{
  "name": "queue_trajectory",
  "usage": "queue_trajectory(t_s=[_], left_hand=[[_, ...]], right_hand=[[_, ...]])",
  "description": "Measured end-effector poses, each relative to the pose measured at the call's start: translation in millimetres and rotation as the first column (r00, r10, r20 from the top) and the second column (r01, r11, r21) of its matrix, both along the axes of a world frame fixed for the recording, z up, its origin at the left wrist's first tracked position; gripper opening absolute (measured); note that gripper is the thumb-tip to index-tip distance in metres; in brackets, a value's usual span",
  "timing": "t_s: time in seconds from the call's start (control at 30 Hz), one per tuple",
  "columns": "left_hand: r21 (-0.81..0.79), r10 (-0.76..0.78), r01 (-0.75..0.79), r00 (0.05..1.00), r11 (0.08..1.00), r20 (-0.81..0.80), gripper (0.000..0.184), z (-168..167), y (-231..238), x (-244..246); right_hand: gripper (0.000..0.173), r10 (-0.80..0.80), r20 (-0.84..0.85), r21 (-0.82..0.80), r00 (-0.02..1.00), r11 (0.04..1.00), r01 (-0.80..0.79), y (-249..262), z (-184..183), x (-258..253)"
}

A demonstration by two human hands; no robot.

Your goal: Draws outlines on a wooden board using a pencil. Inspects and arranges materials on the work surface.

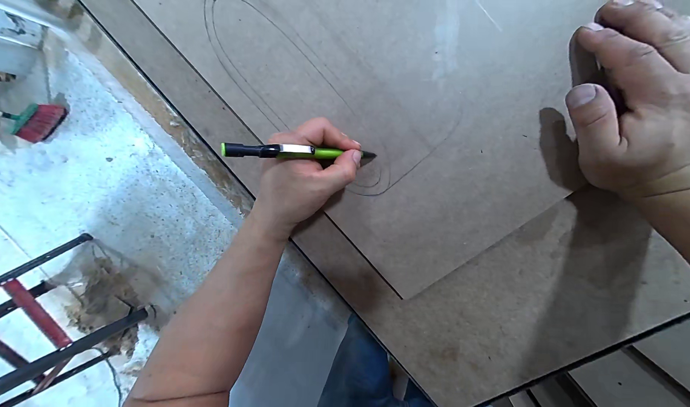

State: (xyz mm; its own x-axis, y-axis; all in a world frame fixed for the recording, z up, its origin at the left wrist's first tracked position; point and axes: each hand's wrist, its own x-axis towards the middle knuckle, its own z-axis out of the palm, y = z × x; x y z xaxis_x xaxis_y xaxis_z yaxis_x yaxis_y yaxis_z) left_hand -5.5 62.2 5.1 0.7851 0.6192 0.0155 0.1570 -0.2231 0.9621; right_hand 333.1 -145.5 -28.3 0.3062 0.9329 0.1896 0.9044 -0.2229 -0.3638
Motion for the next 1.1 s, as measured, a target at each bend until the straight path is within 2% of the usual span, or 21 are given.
queue_trajectory(t_s=[0.17, 0.4, 1.1], left_hand=[[-0.025, 0.249, -0.249, 0.968, 0.968, 0.021, 0.006, -2, -13, 10], [-0.003, 0.362, -0.362, 0.932, 0.932, 0.009, 0.005, -2, -19, 16], [0.044, 0.181, -0.181, 0.983, 0.983, 0.003, 0.003, -2, -11, 8]], right_hand=[[0.061, 0.000, 0.011, 0.002, 1.000, 1.000, 0.000, 1, 4, -3], [0.062, 0.000, 0.011, -0.007, 1.000, 1.000, 0.000, 1, 4, -3], [0.063, -0.008, -0.011, -0.003, 1.000, 1.000, 0.008, 0, 0, 1]])
